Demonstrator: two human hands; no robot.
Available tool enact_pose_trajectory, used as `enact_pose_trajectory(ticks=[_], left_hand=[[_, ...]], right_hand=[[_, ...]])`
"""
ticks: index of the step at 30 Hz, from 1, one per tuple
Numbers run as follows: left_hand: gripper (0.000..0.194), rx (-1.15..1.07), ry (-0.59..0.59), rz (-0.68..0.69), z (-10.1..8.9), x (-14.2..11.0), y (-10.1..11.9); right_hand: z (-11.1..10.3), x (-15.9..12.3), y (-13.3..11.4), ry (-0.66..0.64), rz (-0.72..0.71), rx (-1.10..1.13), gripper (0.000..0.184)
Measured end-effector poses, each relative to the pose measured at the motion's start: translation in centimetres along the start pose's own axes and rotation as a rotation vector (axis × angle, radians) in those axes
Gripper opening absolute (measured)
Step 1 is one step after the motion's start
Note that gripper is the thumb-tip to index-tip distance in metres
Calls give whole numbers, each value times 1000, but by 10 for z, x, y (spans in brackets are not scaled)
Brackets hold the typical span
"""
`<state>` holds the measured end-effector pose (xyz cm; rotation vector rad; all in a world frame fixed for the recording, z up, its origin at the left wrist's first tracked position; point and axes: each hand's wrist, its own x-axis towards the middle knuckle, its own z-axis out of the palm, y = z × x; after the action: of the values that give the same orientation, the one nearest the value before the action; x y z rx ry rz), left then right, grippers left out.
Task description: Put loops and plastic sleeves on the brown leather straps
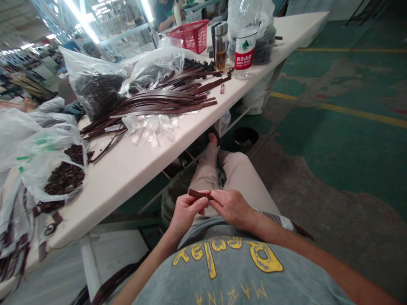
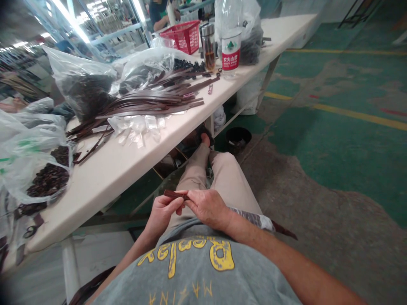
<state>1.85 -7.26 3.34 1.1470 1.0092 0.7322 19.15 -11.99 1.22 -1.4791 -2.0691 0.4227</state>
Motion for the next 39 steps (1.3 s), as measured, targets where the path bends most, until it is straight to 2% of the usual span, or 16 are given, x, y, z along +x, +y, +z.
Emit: enact_pose_trajectory(ticks=[3, 6, 9, 12, 16, 22, 26, 30, 35, 39], left_hand=[[26, 14, -5, 15, 2, 1, -3], [24, -10, 26, 48, -5, 4, -6], [25, -76, 78, 50, -14, 6, -9], [25, -110, 92, 36, -16, 6, -11], [26, -76, 49, -16, -8, 2, -17], [26, -68, 4, -18, 3, -2, -23], [20, -46, 68, 68, -2, 1, -23], [21, -106, 155, 101, -13, 6, -23], [23, -89, 129, 48, -11, 5, -26], [27, -50, 21, 11, 0, 2, -32]], right_hand=[[-3, 2, -2, -33, 19, 72, 25], [-10, -1, -3, -116, 104, 108, 21], [-14, -6, -2, -201, 201, 56, 21], [-10, -9, -2, -243, 224, -16, 19], [-3, -7, -4, -217, 162, -49, 24], [-2, -4, -7, -114, 53, 121, 27], [-8, -6, -5, -169, 114, 149, 24], [-9, -10, -1, -226, 156, 26, 28], [2, -11, -1, -225, 163, -121, 26], [2, -5, -3, -216, 151, -123, 24]])
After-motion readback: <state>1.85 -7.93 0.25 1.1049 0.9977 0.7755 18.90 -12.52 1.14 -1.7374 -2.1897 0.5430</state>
